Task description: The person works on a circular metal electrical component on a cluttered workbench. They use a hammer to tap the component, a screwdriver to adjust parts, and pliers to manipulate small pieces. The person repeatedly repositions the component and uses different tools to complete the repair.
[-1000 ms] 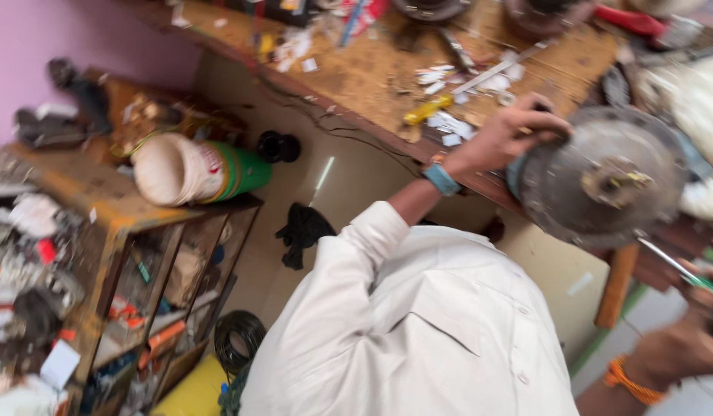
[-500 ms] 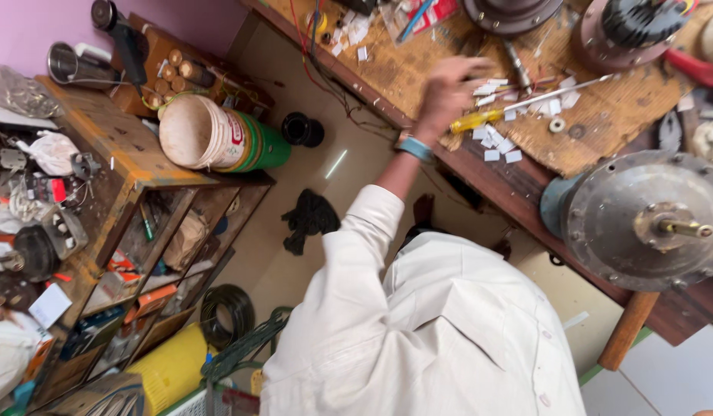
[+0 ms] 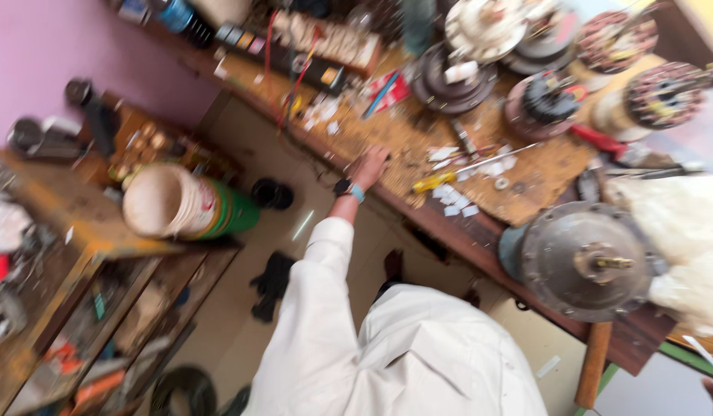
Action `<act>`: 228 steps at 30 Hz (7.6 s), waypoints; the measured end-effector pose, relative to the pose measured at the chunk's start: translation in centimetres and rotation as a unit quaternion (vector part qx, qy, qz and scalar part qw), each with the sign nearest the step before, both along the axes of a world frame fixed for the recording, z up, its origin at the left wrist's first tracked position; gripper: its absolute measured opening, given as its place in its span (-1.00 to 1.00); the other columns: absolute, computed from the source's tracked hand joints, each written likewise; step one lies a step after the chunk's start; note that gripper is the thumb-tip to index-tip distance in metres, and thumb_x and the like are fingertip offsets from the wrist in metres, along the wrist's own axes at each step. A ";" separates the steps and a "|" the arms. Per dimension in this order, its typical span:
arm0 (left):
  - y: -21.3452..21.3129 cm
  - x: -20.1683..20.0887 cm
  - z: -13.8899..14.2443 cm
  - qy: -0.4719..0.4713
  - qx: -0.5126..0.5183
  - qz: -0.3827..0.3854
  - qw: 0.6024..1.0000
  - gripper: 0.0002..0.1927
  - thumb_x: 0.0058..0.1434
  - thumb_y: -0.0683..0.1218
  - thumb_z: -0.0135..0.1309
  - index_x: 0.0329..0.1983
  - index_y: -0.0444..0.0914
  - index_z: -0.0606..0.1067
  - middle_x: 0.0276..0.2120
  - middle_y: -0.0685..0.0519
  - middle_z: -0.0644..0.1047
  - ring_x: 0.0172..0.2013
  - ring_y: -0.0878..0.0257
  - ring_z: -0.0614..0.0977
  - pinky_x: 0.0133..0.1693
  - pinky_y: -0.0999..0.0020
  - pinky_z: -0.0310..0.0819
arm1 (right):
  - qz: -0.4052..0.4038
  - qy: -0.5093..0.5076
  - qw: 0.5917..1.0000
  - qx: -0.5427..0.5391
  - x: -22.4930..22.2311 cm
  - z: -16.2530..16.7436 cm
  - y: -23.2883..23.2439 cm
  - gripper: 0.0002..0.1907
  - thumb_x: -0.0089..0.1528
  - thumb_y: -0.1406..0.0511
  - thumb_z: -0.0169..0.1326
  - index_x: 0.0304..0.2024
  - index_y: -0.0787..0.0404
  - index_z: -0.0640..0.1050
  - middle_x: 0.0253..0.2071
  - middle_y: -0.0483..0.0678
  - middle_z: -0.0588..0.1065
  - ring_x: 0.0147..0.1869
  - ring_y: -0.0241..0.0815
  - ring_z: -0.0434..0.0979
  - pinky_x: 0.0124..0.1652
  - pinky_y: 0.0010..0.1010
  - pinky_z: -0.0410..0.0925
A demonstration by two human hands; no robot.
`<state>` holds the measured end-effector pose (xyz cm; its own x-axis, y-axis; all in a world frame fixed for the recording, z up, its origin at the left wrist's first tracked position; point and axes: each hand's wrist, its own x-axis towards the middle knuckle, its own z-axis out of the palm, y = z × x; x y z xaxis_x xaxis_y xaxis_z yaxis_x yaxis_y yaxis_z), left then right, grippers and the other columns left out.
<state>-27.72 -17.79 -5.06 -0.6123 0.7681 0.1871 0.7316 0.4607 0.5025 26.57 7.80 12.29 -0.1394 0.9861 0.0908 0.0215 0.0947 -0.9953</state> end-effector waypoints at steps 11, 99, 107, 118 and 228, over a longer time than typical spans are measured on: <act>10.5 15.4 10.5 -0.315 0.309 -0.120 0.889 -0.81 0.25 -0.32 0.21 -0.09 -0.35 0.52 -0.29 0.05 0.63 -0.20 0.35 0.67 -0.11 0.40 0.59 | 0.098 -0.142 0.984 -0.035 -3.9 2.8 -3.7 -0.86 0.39 0.38 0.01 -0.03 0.25 0.54 -0.24 -0.12 0.48 -0.38 -0.46 0.27 -0.50 -0.65 0.21; 5.2 23.7 14.8 -0.524 0.357 -0.034 0.772 -0.79 0.47 -0.06 0.07 -0.03 -0.32 0.54 -0.30 0.14 0.59 -0.30 0.47 0.54 -0.23 0.52 0.45 | 0.461 -0.284 0.837 0.084 -16.4 7.9 9.3 -0.84 0.34 0.39 0.19 -0.03 0.26 0.66 -0.25 -0.10 0.59 -0.33 -0.39 0.43 -0.35 -0.55 0.30; 1.6 23.9 14.2 -0.525 0.385 0.018 0.759 -0.79 0.48 -0.05 0.05 -0.03 -0.31 0.54 -0.28 0.16 0.57 -0.25 0.48 0.53 -0.21 0.54 0.45 | 0.552 -0.449 0.689 0.141 -22.3 4.7 7.8 -0.82 0.29 0.33 0.22 -0.07 0.18 0.69 -0.26 -0.02 0.66 -0.24 -0.22 0.59 -0.19 -0.32 0.42; 1.8 24.7 13.9 -0.440 0.345 0.061 0.827 -0.80 0.44 -0.03 0.08 -0.06 -0.25 0.56 -0.25 0.14 0.61 -0.23 0.44 0.63 -0.18 0.50 0.52 | 0.577 -0.407 0.674 0.215 -22.8 3.0 8.3 -0.78 0.19 0.32 0.27 -0.11 0.21 0.66 -0.20 0.03 0.57 -0.12 -0.09 0.56 -0.09 -0.24 0.42; 3.8 0.5 1.1 -0.018 0.007 -0.047 0.999 -0.82 0.23 -0.24 0.14 -0.14 -0.14 0.50 -0.15 0.04 0.54 -0.14 0.05 0.62 -0.27 0.21 0.56 | -0.046 -0.205 0.974 -0.080 9.4 -13.5 -4.9 -0.84 0.52 0.44 -0.18 -0.05 0.46 0.40 -0.24 0.04 0.46 -0.48 -0.41 0.27 -0.51 -0.53 0.16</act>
<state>-27.25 -13.98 -3.93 -0.5445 0.8196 0.1780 0.7524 0.3836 0.5354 35.95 2.93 -1.19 -0.0424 0.9931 -0.1092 0.4221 -0.0812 -0.9029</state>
